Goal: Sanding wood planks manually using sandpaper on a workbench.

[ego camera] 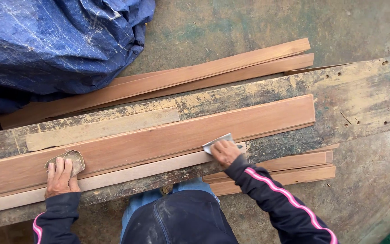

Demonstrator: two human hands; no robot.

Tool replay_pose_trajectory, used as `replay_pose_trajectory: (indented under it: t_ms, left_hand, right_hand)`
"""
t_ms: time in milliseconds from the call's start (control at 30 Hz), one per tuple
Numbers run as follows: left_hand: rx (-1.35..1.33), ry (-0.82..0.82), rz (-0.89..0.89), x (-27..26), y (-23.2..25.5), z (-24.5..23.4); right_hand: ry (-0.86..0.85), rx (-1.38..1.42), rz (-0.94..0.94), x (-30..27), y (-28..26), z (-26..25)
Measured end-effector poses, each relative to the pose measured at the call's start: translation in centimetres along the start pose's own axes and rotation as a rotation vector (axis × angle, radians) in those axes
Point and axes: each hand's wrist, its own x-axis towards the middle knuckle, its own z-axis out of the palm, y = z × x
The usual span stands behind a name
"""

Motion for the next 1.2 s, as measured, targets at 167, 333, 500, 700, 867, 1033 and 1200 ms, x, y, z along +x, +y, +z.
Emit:
replay_pose_trajectory:
  t_ms: [167,333,500,700,867,1033,1200]
  left_hand:
    - [-0.002,-0.019,0.012,0.0,0.0,-0.5]
    - [-0.004,-0.032,0.055,-0.1,-1.4,-0.2]
    - [0.019,0.017,0.019,-1.6,-1.9,1.1]
    - [0.013,0.013,0.026,-1.7,-2.6,1.6]
    - [0.012,0.026,0.019,-0.9,-1.7,1.1]
    - [0.006,0.024,-0.009,-0.6,-1.0,0.7]
    - [-0.021,0.019,0.004,-0.4,-0.7,0.6]
  right_hand:
    - [-0.039,0.011,-0.162,8.4,-9.9,3.4]
    - [0.048,0.077,-0.174,1.9,-0.8,0.0]
    - [-0.029,-0.454,0.161,-14.7,17.6,-7.2]
    - [-0.004,-0.719,0.908,-28.1,26.9,-10.8]
    - [0.574,-0.262,0.639,-12.5,20.6,-7.1]
    - [0.556,-0.089,0.477,1.0,7.8,-3.1]
    - [0.447,-0.153,0.226,3.9,4.1,-3.7]
